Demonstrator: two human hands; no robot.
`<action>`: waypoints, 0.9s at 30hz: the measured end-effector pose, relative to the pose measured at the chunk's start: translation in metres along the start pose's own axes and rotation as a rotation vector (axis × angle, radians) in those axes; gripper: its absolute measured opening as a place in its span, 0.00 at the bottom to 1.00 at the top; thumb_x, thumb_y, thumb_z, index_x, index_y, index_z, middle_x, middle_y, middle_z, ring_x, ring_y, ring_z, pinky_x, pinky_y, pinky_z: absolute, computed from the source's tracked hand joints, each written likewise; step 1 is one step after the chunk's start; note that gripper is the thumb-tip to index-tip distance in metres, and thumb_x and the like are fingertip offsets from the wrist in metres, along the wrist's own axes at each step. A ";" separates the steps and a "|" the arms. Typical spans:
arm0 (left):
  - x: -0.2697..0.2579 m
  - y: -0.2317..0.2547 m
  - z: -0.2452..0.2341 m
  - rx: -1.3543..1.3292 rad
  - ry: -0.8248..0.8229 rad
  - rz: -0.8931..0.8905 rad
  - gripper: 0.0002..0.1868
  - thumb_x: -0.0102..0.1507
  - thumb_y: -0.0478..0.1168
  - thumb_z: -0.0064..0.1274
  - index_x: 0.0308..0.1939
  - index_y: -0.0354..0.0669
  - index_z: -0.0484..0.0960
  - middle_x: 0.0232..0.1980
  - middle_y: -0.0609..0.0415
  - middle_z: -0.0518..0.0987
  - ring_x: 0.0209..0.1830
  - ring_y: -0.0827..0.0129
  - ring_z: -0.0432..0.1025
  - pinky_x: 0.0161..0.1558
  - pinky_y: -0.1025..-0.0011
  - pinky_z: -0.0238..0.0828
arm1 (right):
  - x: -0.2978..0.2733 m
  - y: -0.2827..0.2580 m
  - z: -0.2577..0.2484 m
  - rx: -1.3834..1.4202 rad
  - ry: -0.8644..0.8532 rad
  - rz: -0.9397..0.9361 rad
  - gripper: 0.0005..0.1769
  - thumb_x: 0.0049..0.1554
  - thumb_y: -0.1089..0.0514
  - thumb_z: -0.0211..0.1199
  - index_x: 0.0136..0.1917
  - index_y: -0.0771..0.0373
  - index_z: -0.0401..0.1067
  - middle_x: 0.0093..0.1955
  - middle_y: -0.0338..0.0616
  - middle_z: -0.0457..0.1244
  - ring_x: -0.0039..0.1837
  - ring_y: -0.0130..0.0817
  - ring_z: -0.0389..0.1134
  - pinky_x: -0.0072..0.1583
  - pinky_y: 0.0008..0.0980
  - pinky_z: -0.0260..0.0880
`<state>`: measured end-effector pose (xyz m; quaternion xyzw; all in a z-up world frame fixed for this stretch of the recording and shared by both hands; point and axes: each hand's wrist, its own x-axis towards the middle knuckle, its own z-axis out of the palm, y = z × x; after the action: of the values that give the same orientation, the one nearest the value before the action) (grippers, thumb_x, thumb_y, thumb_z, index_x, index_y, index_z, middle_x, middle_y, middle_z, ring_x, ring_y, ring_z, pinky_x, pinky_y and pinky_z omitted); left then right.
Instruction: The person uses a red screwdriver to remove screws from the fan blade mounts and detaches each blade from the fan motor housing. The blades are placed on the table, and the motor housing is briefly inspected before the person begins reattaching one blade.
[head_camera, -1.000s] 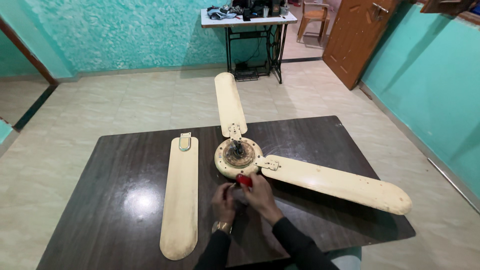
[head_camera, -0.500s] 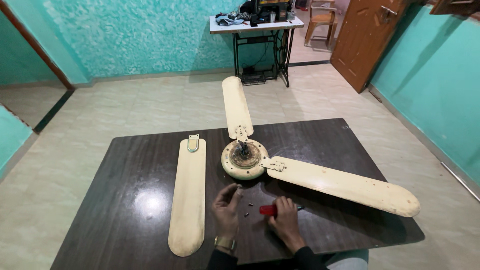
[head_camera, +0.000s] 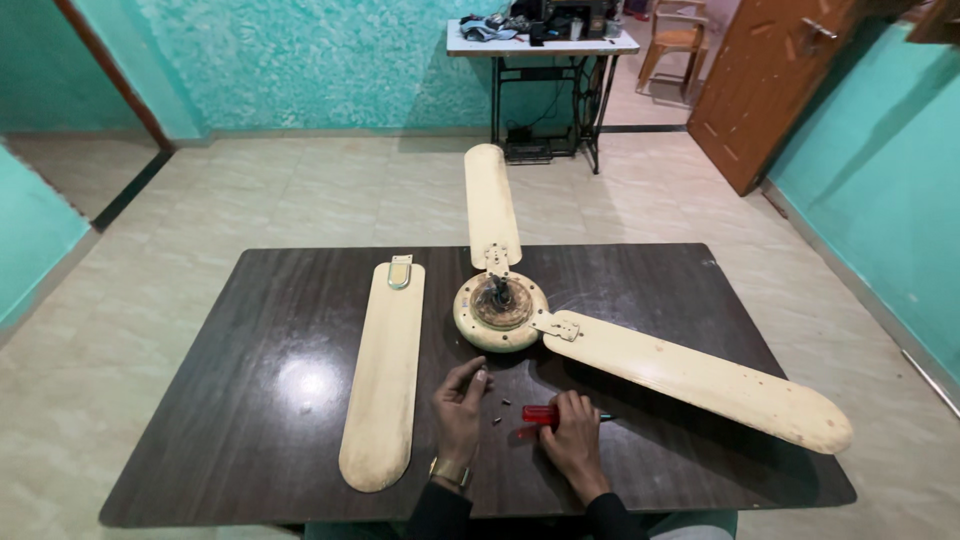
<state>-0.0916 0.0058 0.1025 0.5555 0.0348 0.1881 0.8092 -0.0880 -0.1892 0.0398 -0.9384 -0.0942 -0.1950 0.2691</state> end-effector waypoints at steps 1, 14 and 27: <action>-0.001 -0.002 -0.001 -0.011 0.008 -0.025 0.13 0.66 0.34 0.55 0.53 0.35 0.85 0.42 0.56 0.83 0.39 0.75 0.78 0.45 0.74 0.78 | 0.000 0.000 0.001 0.005 0.009 -0.010 0.16 0.38 0.60 0.66 0.43 0.60 0.69 0.44 0.45 0.61 0.51 0.47 0.62 0.53 0.48 0.60; 0.001 -0.018 -0.005 0.033 0.011 -0.065 0.10 0.62 0.36 0.60 0.46 0.35 0.85 0.37 0.55 0.83 0.35 0.74 0.77 0.41 0.72 0.78 | 0.000 0.004 0.005 0.014 0.025 -0.005 0.15 0.40 0.59 0.67 0.43 0.60 0.70 0.44 0.44 0.62 0.51 0.47 0.62 0.54 0.48 0.60; 0.001 -0.066 -0.037 0.975 -0.106 0.149 0.09 0.55 0.36 0.61 0.40 0.41 0.89 0.40 0.49 0.81 0.43 0.53 0.76 0.47 0.59 0.73 | 0.003 -0.003 -0.004 0.062 0.018 -0.052 0.20 0.38 0.62 0.67 0.46 0.62 0.70 0.48 0.46 0.62 0.55 0.47 0.62 0.60 0.48 0.58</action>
<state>-0.0833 0.0183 0.0283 0.8792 0.0376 0.1788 0.4400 -0.0876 -0.1882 0.0453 -0.9251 -0.1223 -0.2073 0.2937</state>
